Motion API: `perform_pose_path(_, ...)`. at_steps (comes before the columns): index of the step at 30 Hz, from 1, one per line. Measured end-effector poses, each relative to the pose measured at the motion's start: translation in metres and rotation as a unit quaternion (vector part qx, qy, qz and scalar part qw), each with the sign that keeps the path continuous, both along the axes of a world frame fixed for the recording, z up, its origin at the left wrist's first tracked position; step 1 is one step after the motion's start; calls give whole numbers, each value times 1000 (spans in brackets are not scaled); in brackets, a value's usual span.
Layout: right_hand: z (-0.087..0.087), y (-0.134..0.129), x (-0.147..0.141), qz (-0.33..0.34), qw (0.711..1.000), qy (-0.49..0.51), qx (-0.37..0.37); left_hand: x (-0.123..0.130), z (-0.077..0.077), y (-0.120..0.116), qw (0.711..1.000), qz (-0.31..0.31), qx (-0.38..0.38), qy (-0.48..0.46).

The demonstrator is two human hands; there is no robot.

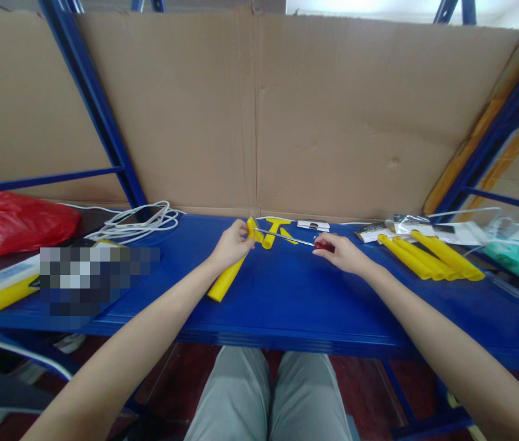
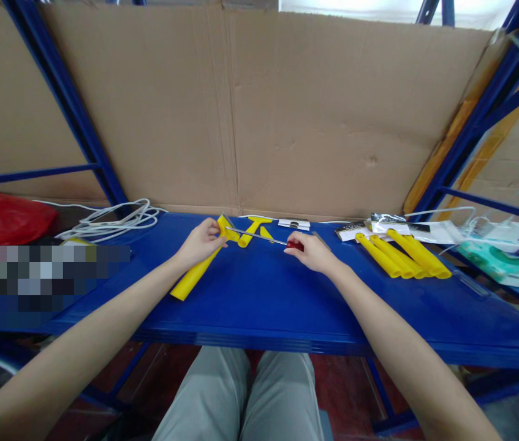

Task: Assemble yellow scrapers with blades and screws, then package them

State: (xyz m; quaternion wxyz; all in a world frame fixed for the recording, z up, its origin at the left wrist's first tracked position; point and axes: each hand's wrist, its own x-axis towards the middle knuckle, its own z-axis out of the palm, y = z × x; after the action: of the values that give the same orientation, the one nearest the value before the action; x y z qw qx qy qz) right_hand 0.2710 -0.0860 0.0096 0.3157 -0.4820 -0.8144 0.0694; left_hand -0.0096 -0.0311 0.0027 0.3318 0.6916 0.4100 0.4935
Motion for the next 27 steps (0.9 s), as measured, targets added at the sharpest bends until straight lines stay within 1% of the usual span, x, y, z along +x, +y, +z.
perform_pose_path(4, -2, 1, 1, 0, 1000, 3, -1, -1, -2, 0, 1000, 0, 21, 5)
perform_pose_path(9, -3, 2, 2, 9, 999, 19, -32, -1, 0, -2, 999, 5, 33, 17)
perform_pose_path(12, -4, 2, 1, 20, 997, 38, -60, -1, 1, -3, 999, 8, 33, 20)
perform_pose_path(17, -5, 0, -3, 41, 988, 71, -128, -2, 0, -3, 999, 7, 32, 27)
perform_pose_path(22, -5, -1, -5, 42, 979, 93, -175, -3, -2, -1, 999, 17, 36, 33)
perform_pose_path(27, -4, -1, -6, 35, 974, 88, -205, -2, -1, -1, 999, 19, 37, 33)
